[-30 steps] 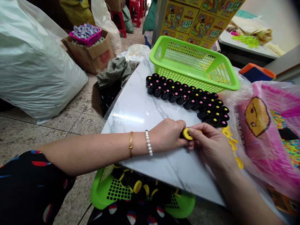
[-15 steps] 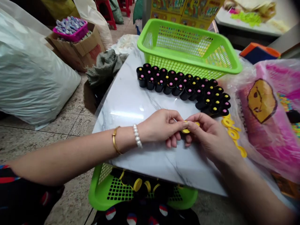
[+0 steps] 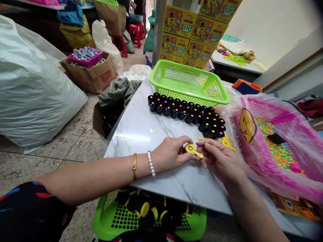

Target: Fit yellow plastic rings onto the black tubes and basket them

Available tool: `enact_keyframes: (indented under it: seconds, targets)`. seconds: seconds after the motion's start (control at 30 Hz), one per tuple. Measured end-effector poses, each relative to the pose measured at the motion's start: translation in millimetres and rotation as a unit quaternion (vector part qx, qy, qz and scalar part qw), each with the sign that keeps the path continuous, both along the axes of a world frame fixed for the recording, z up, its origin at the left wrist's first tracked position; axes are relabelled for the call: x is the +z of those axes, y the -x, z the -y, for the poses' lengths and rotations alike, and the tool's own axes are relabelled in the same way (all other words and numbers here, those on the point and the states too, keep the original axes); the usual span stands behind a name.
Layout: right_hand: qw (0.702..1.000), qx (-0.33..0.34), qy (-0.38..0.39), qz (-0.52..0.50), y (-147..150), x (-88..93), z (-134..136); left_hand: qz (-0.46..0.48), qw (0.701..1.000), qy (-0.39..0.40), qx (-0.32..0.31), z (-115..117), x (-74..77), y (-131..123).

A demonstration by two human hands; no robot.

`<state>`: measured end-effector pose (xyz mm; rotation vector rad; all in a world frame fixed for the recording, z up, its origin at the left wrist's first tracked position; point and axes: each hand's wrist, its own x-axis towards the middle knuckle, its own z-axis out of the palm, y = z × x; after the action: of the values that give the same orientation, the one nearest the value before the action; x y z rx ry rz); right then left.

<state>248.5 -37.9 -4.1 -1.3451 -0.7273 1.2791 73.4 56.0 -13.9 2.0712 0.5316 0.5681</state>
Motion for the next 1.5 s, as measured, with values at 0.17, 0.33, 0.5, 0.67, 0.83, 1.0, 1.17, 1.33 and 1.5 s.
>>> enact_keyframes:
  seconds: [0.17, 0.33, 0.5, 0.67, 0.83, 1.0, 1.17, 1.33, 1.5]
  targets:
    - [0.996, 0.084, 0.024, -0.024, -14, 6.6, 5, -0.023, 0.997, -0.042, -0.065, -6, 8.1, 1]
    - [0.996, 0.084, 0.016, 0.018, -4, 4.4, 2, -0.053, 0.996, -0.019, -0.073, -10, 13.9, 0]
    - [0.99, 0.074, 0.099, 0.062, 9, 9.0, -15, -0.067, 0.996, -0.021, -0.051, -10, 13.4, -8]
    - [0.989, 0.075, 0.062, 0.113, 16, 5.0, -19, -0.074, 0.996, -0.038, -0.041, -5, 10.5, -12]
    - [0.97, 0.041, -0.034, 0.239, 14, 6.1, 5, -0.112, 0.991, -0.048, -0.059, 6, 23.5, 4]
    - [0.875, -0.115, -0.081, 0.463, -29, 11.2, 33, -0.219, 0.952, -0.026, -0.215, 34, 54.9, 34]
    - [0.753, -0.056, -0.09, 0.65, -45, -2.7, 24, -0.162, 0.972, -0.111, -0.129, 21, 50.1, 3]
    - [0.712, -0.013, -0.095, 0.696, -33, -16.5, 19, -0.098, 0.941, -0.32, -0.048, -23, 20.9, -65]
    - [0.718, 0.005, -0.1, 0.689, -34, -14.9, 24, -0.125, 0.906, -0.4, -0.065, -36, 12.1, -93]
